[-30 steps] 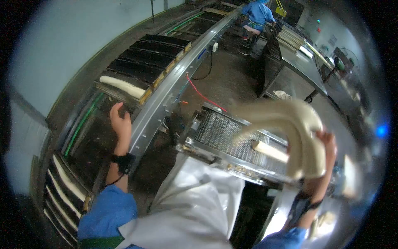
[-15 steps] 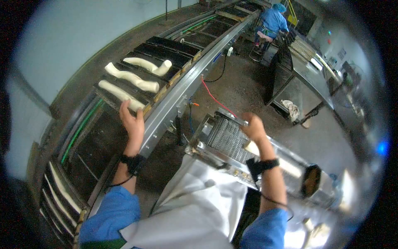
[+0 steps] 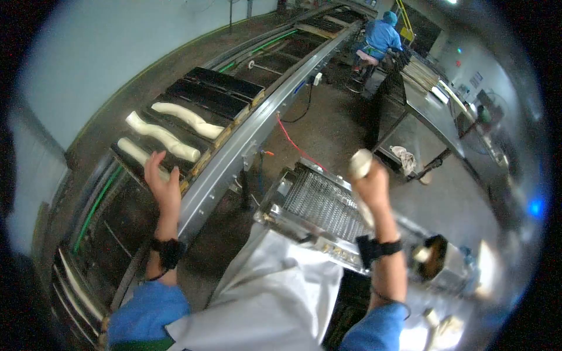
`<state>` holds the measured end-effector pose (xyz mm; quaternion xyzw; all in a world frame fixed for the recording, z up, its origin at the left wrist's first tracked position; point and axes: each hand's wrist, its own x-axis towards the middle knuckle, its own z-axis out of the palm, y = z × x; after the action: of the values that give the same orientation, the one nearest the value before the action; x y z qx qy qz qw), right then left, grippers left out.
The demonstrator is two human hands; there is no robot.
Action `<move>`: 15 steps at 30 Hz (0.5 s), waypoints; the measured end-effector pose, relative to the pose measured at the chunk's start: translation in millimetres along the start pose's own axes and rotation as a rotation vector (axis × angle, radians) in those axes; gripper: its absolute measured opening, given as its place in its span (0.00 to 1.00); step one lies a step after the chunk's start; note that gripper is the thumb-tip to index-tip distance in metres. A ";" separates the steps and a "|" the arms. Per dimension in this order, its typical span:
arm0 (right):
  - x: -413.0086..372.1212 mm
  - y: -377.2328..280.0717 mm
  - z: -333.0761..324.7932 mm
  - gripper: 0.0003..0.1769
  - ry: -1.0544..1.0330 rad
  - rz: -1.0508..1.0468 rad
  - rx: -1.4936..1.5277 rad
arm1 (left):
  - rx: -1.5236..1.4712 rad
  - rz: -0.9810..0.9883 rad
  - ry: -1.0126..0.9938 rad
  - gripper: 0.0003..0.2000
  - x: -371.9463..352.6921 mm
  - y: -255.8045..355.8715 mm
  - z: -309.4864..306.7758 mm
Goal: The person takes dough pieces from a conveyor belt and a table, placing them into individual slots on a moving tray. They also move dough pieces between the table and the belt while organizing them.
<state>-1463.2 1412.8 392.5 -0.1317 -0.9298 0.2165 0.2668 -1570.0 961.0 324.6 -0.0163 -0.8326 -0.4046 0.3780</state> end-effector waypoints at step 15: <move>21.6 -95.1 -73.1 0.48 -0.324 -0.105 0.903 | -0.094 -0.579 0.037 0.40 43.6 -100.6 40.8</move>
<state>-1452.8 1362.0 502.8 0.0800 -0.7779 0.6025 0.1597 -1659.7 909.2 270.2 0.2118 -0.7758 -0.5341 0.2608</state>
